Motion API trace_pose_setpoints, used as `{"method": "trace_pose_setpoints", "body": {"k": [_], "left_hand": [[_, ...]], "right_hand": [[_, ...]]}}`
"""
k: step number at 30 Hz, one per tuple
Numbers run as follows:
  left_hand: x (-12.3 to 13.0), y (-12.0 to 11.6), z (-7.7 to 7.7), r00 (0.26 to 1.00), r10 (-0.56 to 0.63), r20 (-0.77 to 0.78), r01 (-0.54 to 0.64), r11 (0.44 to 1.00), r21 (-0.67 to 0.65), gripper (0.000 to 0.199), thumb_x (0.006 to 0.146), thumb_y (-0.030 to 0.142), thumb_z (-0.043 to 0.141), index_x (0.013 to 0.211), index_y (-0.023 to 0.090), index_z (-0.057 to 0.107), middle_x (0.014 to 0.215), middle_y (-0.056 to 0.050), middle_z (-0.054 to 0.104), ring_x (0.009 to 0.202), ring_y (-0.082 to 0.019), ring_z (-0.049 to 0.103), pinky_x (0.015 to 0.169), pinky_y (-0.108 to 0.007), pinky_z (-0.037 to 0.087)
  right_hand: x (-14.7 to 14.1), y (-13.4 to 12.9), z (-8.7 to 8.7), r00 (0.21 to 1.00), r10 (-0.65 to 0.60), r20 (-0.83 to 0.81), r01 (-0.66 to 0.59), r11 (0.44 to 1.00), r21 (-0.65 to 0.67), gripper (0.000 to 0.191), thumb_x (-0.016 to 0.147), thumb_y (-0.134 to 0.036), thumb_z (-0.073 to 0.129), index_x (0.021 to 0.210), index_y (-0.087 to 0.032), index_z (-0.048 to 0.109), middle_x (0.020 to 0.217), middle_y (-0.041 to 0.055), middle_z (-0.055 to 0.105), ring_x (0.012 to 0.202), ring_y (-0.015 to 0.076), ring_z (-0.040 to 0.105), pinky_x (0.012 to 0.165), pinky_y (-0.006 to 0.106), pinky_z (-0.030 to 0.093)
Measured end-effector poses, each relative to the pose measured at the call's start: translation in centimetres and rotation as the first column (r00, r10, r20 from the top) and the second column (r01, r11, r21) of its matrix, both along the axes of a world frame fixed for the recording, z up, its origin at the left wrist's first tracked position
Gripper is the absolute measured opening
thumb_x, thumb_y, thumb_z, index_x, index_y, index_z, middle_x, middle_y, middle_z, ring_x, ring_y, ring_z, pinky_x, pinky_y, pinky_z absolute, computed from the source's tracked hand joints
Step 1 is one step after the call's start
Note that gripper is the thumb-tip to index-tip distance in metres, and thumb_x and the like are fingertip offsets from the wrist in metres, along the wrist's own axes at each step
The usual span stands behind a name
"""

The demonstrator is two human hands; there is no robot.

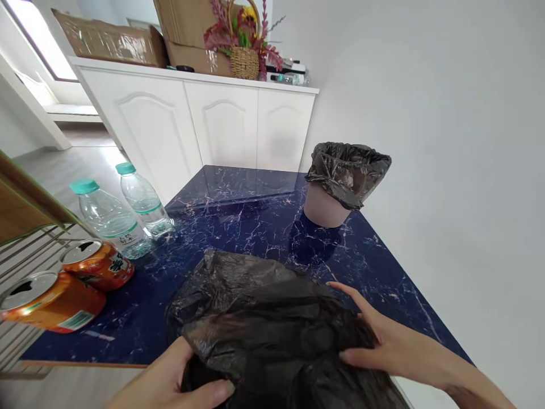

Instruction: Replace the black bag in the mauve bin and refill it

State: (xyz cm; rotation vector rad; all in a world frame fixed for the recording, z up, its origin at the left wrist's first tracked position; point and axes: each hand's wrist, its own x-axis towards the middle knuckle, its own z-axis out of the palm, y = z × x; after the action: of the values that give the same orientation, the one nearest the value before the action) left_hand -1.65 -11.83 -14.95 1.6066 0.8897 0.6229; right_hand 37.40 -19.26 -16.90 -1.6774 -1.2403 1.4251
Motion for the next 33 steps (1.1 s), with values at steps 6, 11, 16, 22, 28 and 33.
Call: {"method": "trace_pose_setpoints", "body": {"k": [6, 11, 16, 22, 28, 33], "left_hand": [[4.0, 5.0, 3.0, 1.0, -0.018, 0.011, 0.017, 0.996, 0.082, 0.027, 0.082, 0.046, 0.087, 0.098, 0.024, 0.086, 0.122, -0.011, 0.081, 0.135, -0.037, 0.067, 0.119, -0.049, 0.051], [6.6, 7.0, 5.5, 0.832, 0.328, 0.447, -0.257, 0.942, -0.214, 0.027, 0.08, 0.042, 0.089, 0.09, 0.017, 0.084, 0.114, -0.011, 0.084, 0.122, -0.037, 0.074, 0.112, -0.047, 0.057], [5.7, 9.1, 4.7, 0.613, 0.578, 0.538, -0.302, 0.801, -0.517, 0.018, 0.088, 0.027, 0.076, 0.1, 0.015, 0.083, 0.113, -0.012, 0.085, 0.107, -0.029, 0.08, 0.086, -0.034, 0.067], [3.9, 7.9, 1.2, 0.772, 0.615, 0.162, -0.478, 0.729, -0.489, 0.038, 0.088, 0.049, 0.083, 0.106, 0.016, 0.079, 0.089, -0.011, 0.082, 0.074, -0.025, 0.078, 0.059, -0.03, 0.06], [0.0, 5.4, 1.5, 0.834, 0.549, -0.063, -0.552, 0.828, -0.099, 0.042, 0.074, 0.061, 0.088, 0.078, 0.021, 0.077, 0.081, -0.006, 0.08, 0.11, -0.037, 0.075, 0.082, -0.034, 0.064], [-2.3, 4.9, 1.9, 0.898, 0.434, -0.063, -0.437, 0.899, -0.038, 0.03, 0.066, 0.042, 0.092, 0.086, 0.023, 0.083, 0.081, -0.004, 0.08, 0.098, -0.035, 0.077, 0.077, -0.031, 0.063]], "right_hand": [[-2.5, 4.1, 1.2, 0.959, -0.261, 0.114, 0.238, 0.954, 0.183, 0.106, 0.081, -0.075, 0.082, 0.163, -0.036, 0.026, 0.154, 0.0161, 0.062, 0.136, 0.0405, 0.066, 0.106, 0.052, 0.063], [-2.5, 5.3, 1.4, 0.909, -0.377, -0.176, 0.405, 0.9, 0.162, 0.097, 0.089, -0.073, 0.079, 0.165, -0.043, 0.027, 0.165, 0.0107, 0.052, 0.146, 0.0344, 0.059, 0.114, 0.047, 0.058], [-2.0, 5.1, 0.1, 0.855, -0.257, -0.45, 0.286, 0.958, -0.004, 0.087, 0.096, -0.067, 0.073, 0.168, -0.039, 0.032, 0.17, 0.0118, 0.047, 0.141, 0.0339, 0.064, 0.111, 0.05, 0.061], [-3.4, 5.6, -0.9, 0.885, -0.099, -0.456, 0.119, 0.993, 0.014, 0.086, 0.102, -0.061, 0.071, 0.172, -0.038, 0.028, 0.167, 0.011, 0.051, 0.135, 0.0317, 0.067, 0.105, 0.048, 0.063], [-2.8, 6.8, 0.2, 0.905, 0.048, -0.423, -0.062, 0.998, -0.018, 0.082, 0.101, -0.062, 0.072, 0.169, -0.03, 0.04, 0.165, 0.0133, 0.054, 0.138, 0.0299, 0.066, 0.111, 0.047, 0.06], [-3.7, 9.4, 0.3, 0.859, 0.019, -0.511, -0.043, 0.998, -0.035, 0.082, 0.097, -0.069, 0.072, 0.165, -0.034, 0.044, 0.167, 0.0102, 0.053, 0.142, 0.0301, 0.064, 0.115, 0.049, 0.056]]}}
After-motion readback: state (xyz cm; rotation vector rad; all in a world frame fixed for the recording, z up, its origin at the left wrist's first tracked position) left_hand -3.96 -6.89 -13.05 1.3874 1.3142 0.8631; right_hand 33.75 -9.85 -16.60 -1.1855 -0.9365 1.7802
